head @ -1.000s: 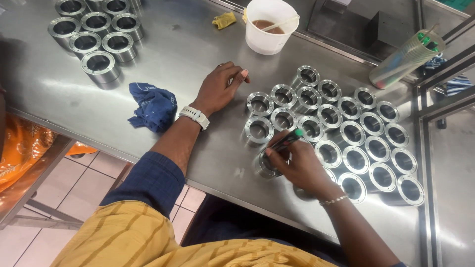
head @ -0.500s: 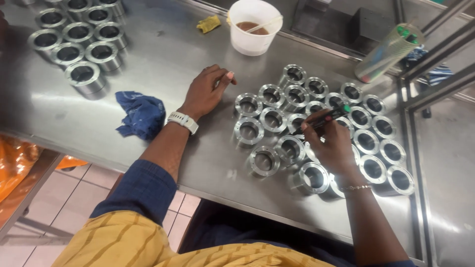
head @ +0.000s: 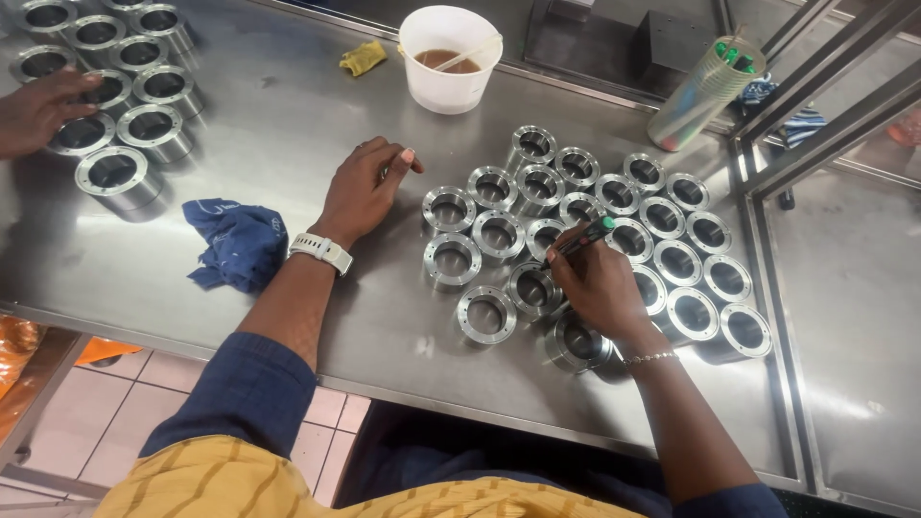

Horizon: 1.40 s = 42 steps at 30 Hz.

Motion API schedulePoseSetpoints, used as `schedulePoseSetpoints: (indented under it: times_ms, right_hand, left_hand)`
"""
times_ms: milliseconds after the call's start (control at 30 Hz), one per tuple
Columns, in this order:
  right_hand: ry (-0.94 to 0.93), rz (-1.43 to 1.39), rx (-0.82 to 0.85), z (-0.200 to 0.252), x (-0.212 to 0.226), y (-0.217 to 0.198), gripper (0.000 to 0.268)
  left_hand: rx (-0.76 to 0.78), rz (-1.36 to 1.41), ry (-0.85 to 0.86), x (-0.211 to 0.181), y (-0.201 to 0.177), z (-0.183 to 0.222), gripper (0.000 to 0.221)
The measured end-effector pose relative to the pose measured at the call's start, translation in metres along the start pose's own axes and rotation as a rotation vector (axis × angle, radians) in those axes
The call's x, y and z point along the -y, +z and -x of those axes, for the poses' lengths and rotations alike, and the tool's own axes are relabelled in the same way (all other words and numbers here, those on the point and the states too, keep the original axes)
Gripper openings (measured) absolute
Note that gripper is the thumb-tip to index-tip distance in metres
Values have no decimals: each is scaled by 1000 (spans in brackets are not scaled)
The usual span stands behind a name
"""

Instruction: Marking metal rings with a marker and applying a liquid substance using an applicator stick at an industrial workstation.

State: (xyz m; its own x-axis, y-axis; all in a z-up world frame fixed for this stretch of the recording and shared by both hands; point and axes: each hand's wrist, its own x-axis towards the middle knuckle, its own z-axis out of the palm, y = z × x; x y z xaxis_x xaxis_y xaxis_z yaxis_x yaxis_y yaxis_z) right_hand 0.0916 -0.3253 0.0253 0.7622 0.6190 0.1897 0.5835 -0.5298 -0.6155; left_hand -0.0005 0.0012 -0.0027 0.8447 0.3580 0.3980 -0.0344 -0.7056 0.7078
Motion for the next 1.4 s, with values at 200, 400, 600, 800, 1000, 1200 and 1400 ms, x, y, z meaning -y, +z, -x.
schedulePoseSetpoints:
  times_ms: [200,400,600,800,1000,1200,1400]
  right_hand:
    - [-97,-64,-115,27,-16,-13,21]
    - [107,-96,-2,64,1,-32,23]
    - [-22,-173,27,82,-18,-23,18]
    - [19,-44,-73,79,-11,-23,19]
    - [34,-17,-67,70,-17,-16,20]
    - [73,69,-23,67,-32,-13,20]
    - [23,-7,-205,59,-37,-32,19]
  left_hand:
    - [-1,-2,15,0,-2,0,48]
    - [-40,-12,89,6,0,0,47]
    - [-9,-18,64,4,-1,2,48]
    - [-11,-12,76,7,0,3,49]
    - [-2,-12,43,5,-1,3,48]
    - [-13,-17,72,5,-2,3,48]
    - [5,-13,16,4,-2,2,45]
